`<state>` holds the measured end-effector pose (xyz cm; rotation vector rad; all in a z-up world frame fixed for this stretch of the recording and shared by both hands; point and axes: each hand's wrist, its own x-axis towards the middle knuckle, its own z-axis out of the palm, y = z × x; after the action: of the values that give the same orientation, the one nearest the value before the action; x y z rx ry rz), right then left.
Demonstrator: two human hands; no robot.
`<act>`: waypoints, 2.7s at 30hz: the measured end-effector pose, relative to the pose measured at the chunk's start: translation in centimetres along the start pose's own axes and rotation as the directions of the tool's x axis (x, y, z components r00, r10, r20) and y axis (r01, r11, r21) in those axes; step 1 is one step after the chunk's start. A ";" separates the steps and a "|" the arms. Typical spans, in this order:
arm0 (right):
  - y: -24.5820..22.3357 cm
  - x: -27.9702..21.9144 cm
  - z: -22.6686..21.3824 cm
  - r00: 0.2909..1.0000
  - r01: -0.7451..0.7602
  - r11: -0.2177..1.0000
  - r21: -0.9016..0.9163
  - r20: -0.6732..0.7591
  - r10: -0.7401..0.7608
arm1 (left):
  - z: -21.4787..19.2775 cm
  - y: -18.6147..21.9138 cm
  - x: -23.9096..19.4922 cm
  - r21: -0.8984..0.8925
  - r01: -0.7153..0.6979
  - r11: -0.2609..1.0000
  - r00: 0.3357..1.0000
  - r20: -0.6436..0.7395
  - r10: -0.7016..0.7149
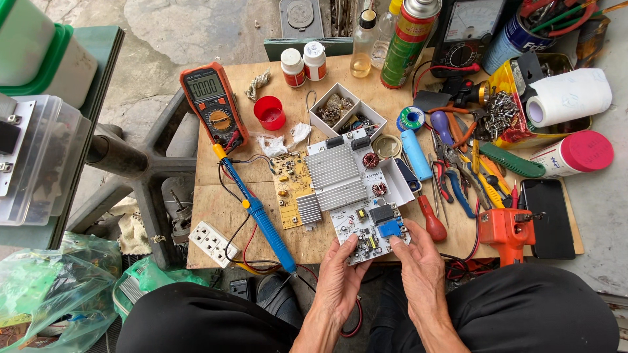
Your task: The person handles a circuit board, turning it over to show both sides. They then use a soldering iron and a heat gun on the board's components while seated at a cluttered workbench.
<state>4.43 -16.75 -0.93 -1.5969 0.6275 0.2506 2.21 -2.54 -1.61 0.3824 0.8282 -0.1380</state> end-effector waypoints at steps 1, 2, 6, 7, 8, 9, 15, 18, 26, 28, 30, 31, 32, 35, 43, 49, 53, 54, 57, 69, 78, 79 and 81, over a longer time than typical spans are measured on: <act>0.1 0.0 -0.1 1.000 0.001 1.000 -0.010 0.001 -0.001 | 0.1 0.0 -0.1 0.003 -0.001 1.000 1.000 0.001 0.001; -0.1 -0.1 0.0 1.000 -0.002 1.000 -0.010 0.000 0.002 | 0.1 0.1 0.0 0.003 0.001 1.000 1.000 -0.001 -0.001; -0.5 -0.4 -0.2 1.000 -0.015 1.000 0.010 0.005 0.015 | -0.1 0.0 0.1 0.030 -0.007 1.000 1.000 -0.002 0.007; -0.5 -0.5 -0.3 1.000 -0.018 1.000 -0.015 0.012 0.019 | -0.1 -0.1 0.2 0.034 -0.017 0.999 1.000 0.006 0.017; -0.3 -0.4 -0.3 1.000 -0.019 1.000 -0.014 0.009 0.019 | -0.3 -0.1 0.3 0.035 -0.015 0.999 1.000 0.006 0.015; -0.1 -0.4 -0.4 1.000 -0.006 1.000 0.012 0.009 0.006 | -0.5 -0.2 0.5 0.055 -0.019 0.998 1.000 0.003 0.019; 0.7 -1.4 -1.2 0.897 0.423 0.841 -0.336 0.023 -0.442 | -1.3 -0.7 1.3 0.152 -0.049 0.987 0.998 -0.022 0.053; 0.1 -2.2 -0.5 0.657 0.691 0.476 -0.544 0.199 -0.727 | -1.2 -0.7 1.1 0.140 -0.072 0.987 0.997 -0.013 0.075; 0.9 -1.5 1.0 0.565 0.741 0.190 -0.645 0.444 -0.696 | -1.5 -1.0 0.9 0.103 -0.096 0.990 0.995 0.001 0.097; 1.0 -1.4 1.3 0.529 0.740 0.145 -0.657 0.435 -0.728 | -1.6 -1.1 1.1 0.096 -0.099 0.990 0.995 0.017 0.098; 1.0 -1.3 1.3 0.531 0.732 0.124 -0.670 0.447 -0.720 | -1.2 -0.8 0.7 0.098 -0.093 0.991 0.996 0.001 0.093; 0.9 -1.2 1.3 0.535 0.723 0.106 -0.683 0.456 -0.711 | -1.0 -0.7 0.5 0.102 -0.087 0.991 0.996 -0.016 0.089; 0.9 -1.1 1.2 0.535 0.720 0.103 -0.686 0.454 -0.713 | -1.2 -0.8 0.6 0.101 -0.084 0.991 0.996 -0.012 0.086; -0.6 -1.2 0.8 0.588 0.725 0.195 -0.660 0.447 -0.674 | -1.6 -1.0 1.1 0.102 -0.107 0.989 0.994 0.029 0.104; -14.5 -6.7 -6.7 0.744 0.621 0.532 -0.575 0.218 -0.632 | -1.8 -1.2 1.5 0.167 -0.088 0.982 0.996 -0.009 0.091; -18.9 -7.8 -9.9 0.644 0.684 0.455 -0.570 0.180 -0.743 | -2.1 -1.3 1.7 0.210 -0.086 0.974 0.996 0.021 0.083; -16.9 -6.8 -8.4 0.816 0.520 0.560 -0.645 0.182 -0.548 | -2.6 -1.8 2.2 0.183 -0.104 0.978 0.994 0.037 0.099; -16.2 -6.5 -8.0 0.757 0.602 0.470 -0.645 0.276 -0.592 | -2.7 -1.8 2.3 0.177 -0.114 0.978 0.993 0.037 0.109; -14.3 -4.7 -7.4 0.653 0.701 0.310 -0.643 0.403 -0.641 | -2.4 -2.2 2.2 0.163 -0.108 0.981 0.994 0.017 0.107; -15.2 -1.1 -5.8 0.769 0.634 0.489 -0.599 0.420 -0.481 | 3.1 -0.7 -2.3 0.102 0.062 0.993 0.989 -0.138 -0.048; -13.8 1.3 0.7 0.966 0.205 0.773 -0.601 0.254 -0.058 | 4.2 1.1 -4.1 0.288 -0.024 0.957 0.990 -0.128 0.063; -13.6 1.3 1.3 0.964 0.183 0.776 -0.604 0.263 -0.023 | 4.5 1.4 -4.6 0.329 -0.046 0.943 0.988 -0.123 0.091; -13.8 1.2 2.2 0.973 0.142 0.779 -0.611 0.229 0.002 | 5.6 2.2 -5.9 0.386 -0.084 0.919 0.986 -0.101 0.132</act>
<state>13.20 -14.79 9.90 -2.1920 0.3157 0.6221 2.71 -2.84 6.83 0.8101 0.9024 -0.1739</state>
